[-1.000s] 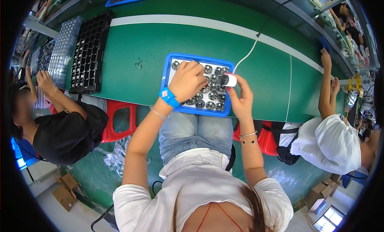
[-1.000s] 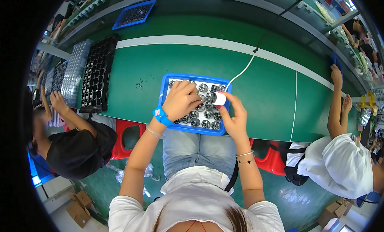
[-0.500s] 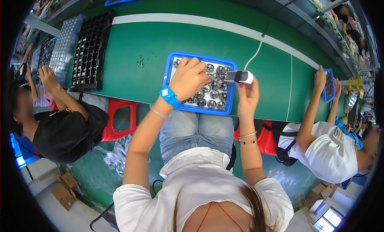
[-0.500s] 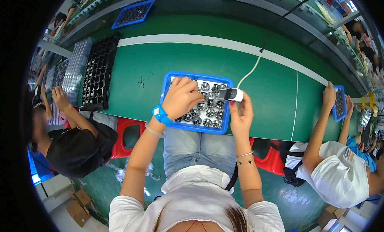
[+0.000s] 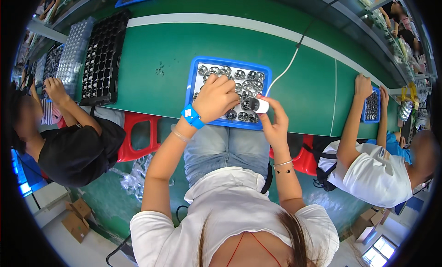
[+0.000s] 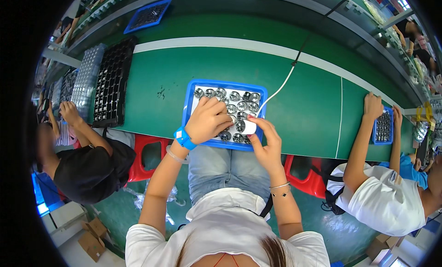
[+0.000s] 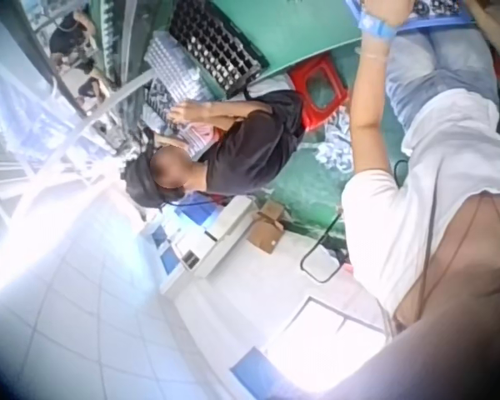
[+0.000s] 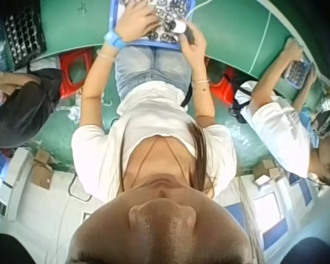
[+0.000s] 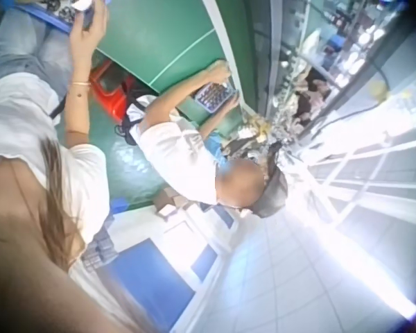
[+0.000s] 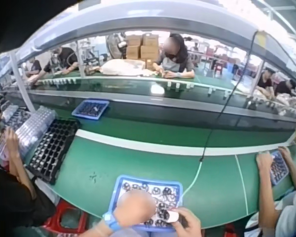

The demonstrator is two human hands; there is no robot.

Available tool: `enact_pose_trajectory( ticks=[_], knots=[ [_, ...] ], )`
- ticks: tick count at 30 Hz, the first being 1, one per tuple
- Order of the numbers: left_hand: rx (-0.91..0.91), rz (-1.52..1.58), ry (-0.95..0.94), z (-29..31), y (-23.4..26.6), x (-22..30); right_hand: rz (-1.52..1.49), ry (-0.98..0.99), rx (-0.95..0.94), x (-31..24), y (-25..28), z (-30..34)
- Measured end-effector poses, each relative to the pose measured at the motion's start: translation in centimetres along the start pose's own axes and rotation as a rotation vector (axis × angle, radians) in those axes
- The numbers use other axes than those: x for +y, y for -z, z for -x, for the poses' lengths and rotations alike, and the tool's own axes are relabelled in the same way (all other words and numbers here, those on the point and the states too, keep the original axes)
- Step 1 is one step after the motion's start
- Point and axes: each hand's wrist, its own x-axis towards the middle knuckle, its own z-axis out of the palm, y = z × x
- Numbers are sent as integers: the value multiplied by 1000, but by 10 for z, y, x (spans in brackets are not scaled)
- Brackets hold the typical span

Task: Using a handheld scanner to inspect or log small electronic components in a tray on an assembly line.

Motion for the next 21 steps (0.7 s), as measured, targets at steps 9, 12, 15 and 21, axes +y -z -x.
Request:
enact_pose_trajectory(
  ticks=[9, 12, 15, 21],
  knots=[
    [54, 38, -7, -1, 13, 14, -11, -54, 5, 6, -8, 2],
    [45, 16, 21, -1, 9, 12, -299, -140, 219, 9, -13, 7],
    [-38, -70, 42, 2, 2, 1, -339, -121, 341, 11, -4, 5],
    [63, 84, 123, -2, 5, 3, -281, -90, 235, 6, 2, 14]
  ],
)
